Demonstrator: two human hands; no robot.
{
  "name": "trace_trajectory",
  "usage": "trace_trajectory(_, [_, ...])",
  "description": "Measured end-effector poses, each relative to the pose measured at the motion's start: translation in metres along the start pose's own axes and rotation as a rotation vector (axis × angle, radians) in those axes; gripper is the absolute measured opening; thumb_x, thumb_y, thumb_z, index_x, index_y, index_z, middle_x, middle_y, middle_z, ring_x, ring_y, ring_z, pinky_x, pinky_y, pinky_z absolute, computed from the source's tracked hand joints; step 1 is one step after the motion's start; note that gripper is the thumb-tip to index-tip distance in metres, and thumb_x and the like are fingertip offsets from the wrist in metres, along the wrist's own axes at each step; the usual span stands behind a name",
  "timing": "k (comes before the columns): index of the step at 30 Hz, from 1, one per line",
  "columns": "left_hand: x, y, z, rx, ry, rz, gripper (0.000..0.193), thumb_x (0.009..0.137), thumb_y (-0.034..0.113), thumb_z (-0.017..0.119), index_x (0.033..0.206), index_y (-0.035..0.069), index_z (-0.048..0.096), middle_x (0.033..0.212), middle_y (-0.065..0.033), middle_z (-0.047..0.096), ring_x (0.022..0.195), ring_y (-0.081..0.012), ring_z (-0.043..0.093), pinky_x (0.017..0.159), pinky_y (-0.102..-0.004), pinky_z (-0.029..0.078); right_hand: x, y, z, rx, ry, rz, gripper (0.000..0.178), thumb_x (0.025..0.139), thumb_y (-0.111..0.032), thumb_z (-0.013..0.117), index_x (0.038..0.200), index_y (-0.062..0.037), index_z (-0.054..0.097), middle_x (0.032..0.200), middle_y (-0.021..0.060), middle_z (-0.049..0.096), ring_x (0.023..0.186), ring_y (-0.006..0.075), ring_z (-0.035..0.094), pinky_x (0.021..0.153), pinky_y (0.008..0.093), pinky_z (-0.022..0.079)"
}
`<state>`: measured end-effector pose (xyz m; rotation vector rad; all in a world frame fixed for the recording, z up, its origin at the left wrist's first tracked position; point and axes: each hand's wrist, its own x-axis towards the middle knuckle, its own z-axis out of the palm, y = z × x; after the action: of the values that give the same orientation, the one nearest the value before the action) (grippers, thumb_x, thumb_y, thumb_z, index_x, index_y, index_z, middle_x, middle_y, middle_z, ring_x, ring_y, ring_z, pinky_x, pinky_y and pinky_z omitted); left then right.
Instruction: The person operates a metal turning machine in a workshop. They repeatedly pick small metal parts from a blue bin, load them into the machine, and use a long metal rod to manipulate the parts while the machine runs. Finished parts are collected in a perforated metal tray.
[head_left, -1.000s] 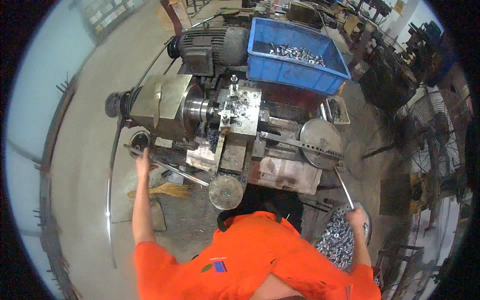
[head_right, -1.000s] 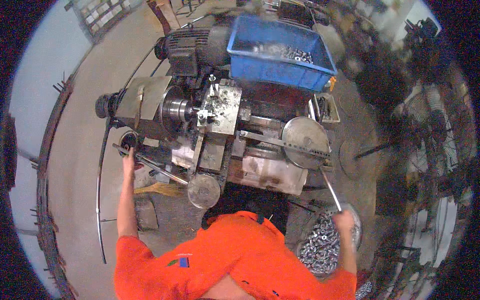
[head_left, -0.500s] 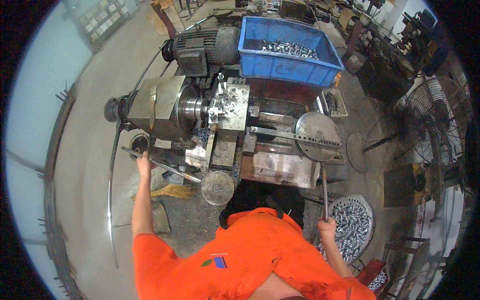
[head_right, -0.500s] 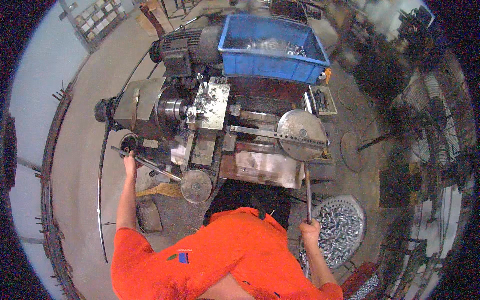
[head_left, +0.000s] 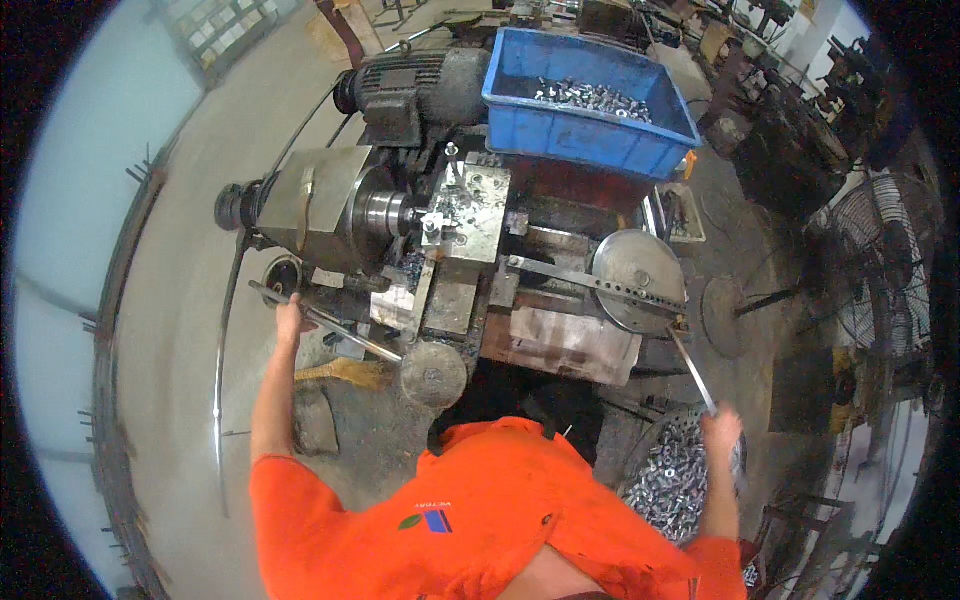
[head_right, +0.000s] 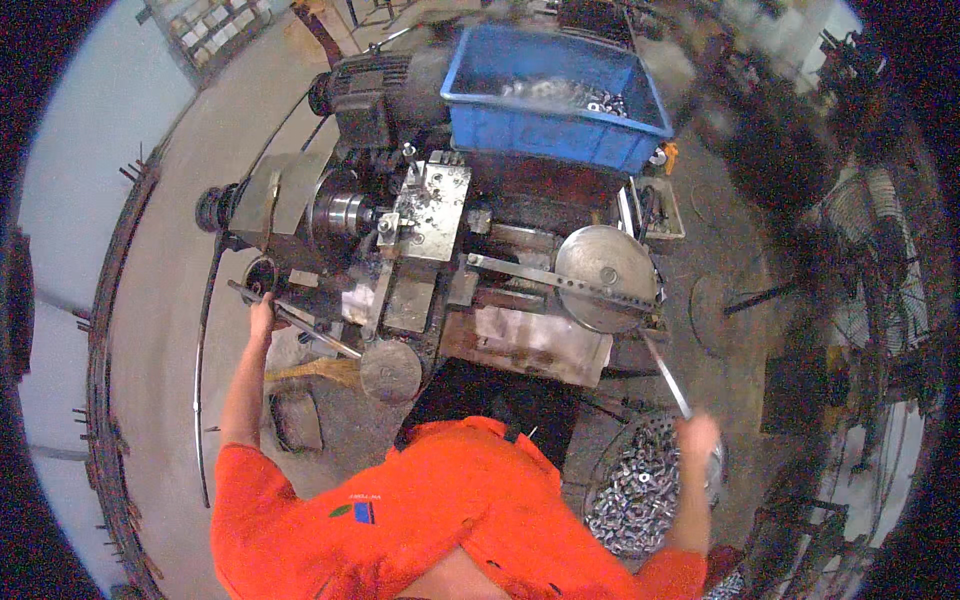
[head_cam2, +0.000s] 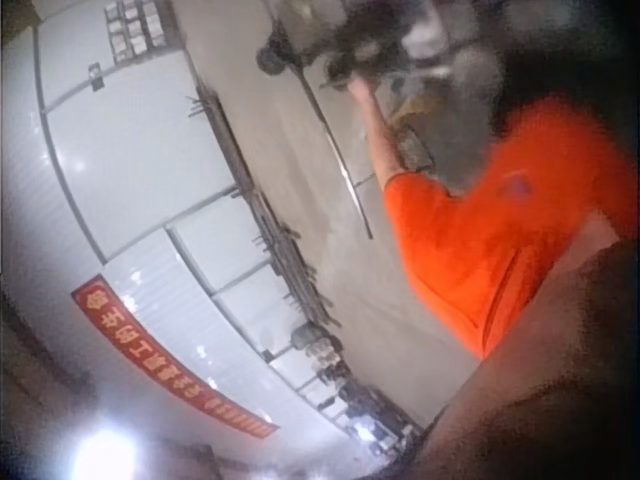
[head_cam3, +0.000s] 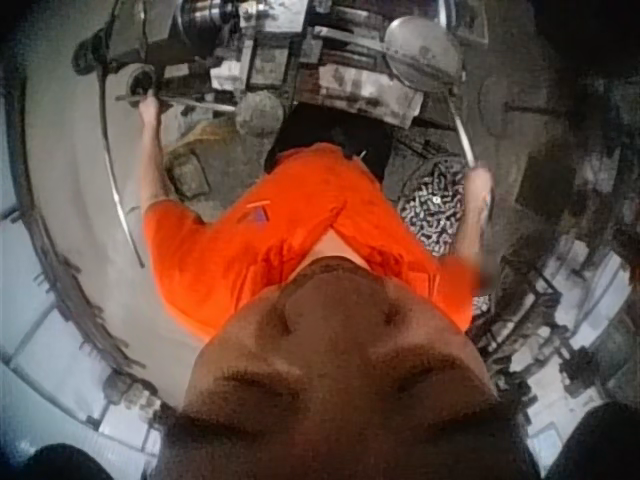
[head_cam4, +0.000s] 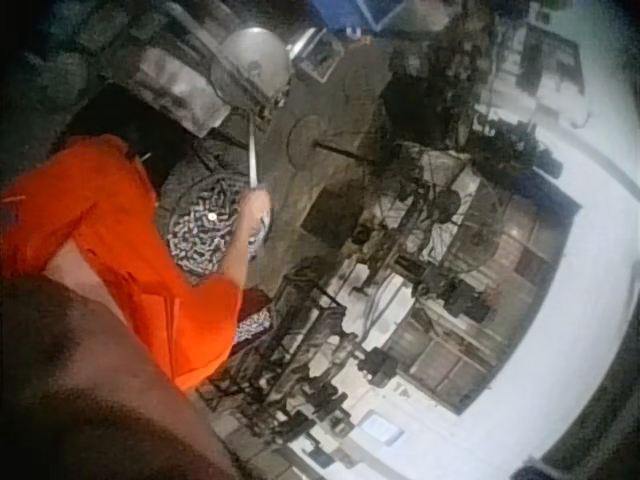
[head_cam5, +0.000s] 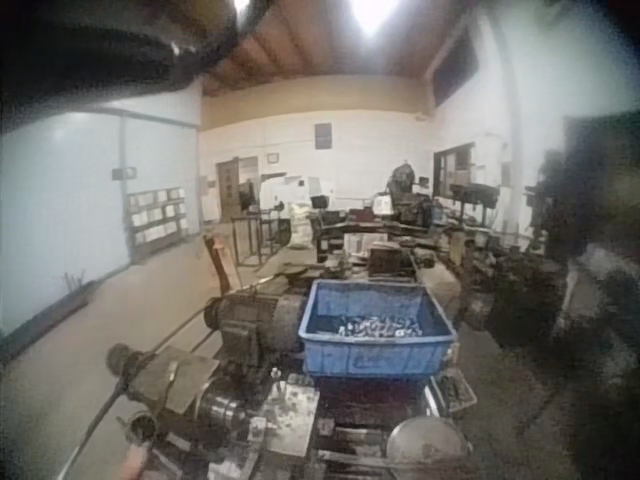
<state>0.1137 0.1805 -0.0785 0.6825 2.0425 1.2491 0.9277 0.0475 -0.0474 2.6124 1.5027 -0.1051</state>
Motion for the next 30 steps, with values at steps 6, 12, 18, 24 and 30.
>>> trace_trajectory(6, [0.005, -0.002, -0.002, -0.035, -0.160, -0.094, 0.046, 0.088, 0.045, 0.047, 0.102, 0.002, 0.054, 0.082, -0.0123, 0.062, 0.063, -0.0235, 0.064, 0.050, -0.0343, 0.053, 0.100, -0.016, -0.001, -0.115, 0.409, 0.074, 0.062, 0.062, -0.028, 0.063, 0.117, -0.0020, 0.052, 0.099, 0.0173, 0.059, 0.093, 0.0350, 0.055, 0.085, 0.0444, 0.042])
trace_trajectory(12, [0.046, -0.106, -0.042, 0.167, -0.144, -0.020, 0.064, 0.082, 0.056, 0.050, 0.110, -0.002, 0.053, 0.094, -0.0179, 0.063, 0.076, -0.0277, 0.065, 0.068, -0.0407, 0.050, 0.025, -0.091, 0.026, 0.342, 0.615, -0.227, 0.074, 0.059, -0.015, 0.064, 0.128, -0.0016, 0.042, 0.125, 0.0207, 0.047, 0.119, 0.0356, 0.041, 0.105, 0.0415, 0.027])
trace_trajectory(18, [-0.009, -0.098, 0.021, 1.353, -0.267, 0.453, 0.053, 0.077, 0.055, 0.057, 0.086, 0.003, 0.065, 0.083, -0.0199, 0.064, 0.081, -0.0373, 0.062, 0.068, -0.0436, 0.050, -0.034, -0.092, 0.052, 0.559, 0.248, -0.219, 0.049, 0.060, -0.010, 0.060, 0.108, -0.0007, 0.058, 0.107, 0.0208, 0.058, 0.101, 0.0334, 0.056, 0.089, 0.0366, 0.043])
trace_trajectory(24, [0.023, -0.235, 0.059, 0.962, 0.134, 0.589, 0.051, 0.079, 0.051, 0.053, 0.100, 0.004, 0.059, 0.091, -0.0217, 0.063, 0.083, -0.0416, 0.059, 0.072, -0.0494, 0.048, -0.046, -0.126, 0.051, 0.721, 0.159, -0.306, 0.032, 0.060, -0.009, 0.058, 0.090, 0.0009, 0.065, 0.088, 0.0168, 0.065, 0.082, 0.0299, 0.063, 0.075, 0.0331, 0.049])
trace_trajectory(30, [-0.008, -0.116, 0.021, 1.348, -0.370, 0.282, 0.049, 0.078, 0.047, 0.057, 0.105, 0.007, 0.056, 0.093, -0.0188, 0.063, 0.088, -0.0347, 0.061, 0.072, -0.0465, 0.049, -0.026, -0.149, -0.027, 0.665, 0.217, -0.422, 0.033, 0.060, -0.009, 0.057, 0.090, -0.0002, 0.065, 0.088, 0.0160, 0.065, 0.083, 0.0289, 0.063, 0.075, 0.0332, 0.049])
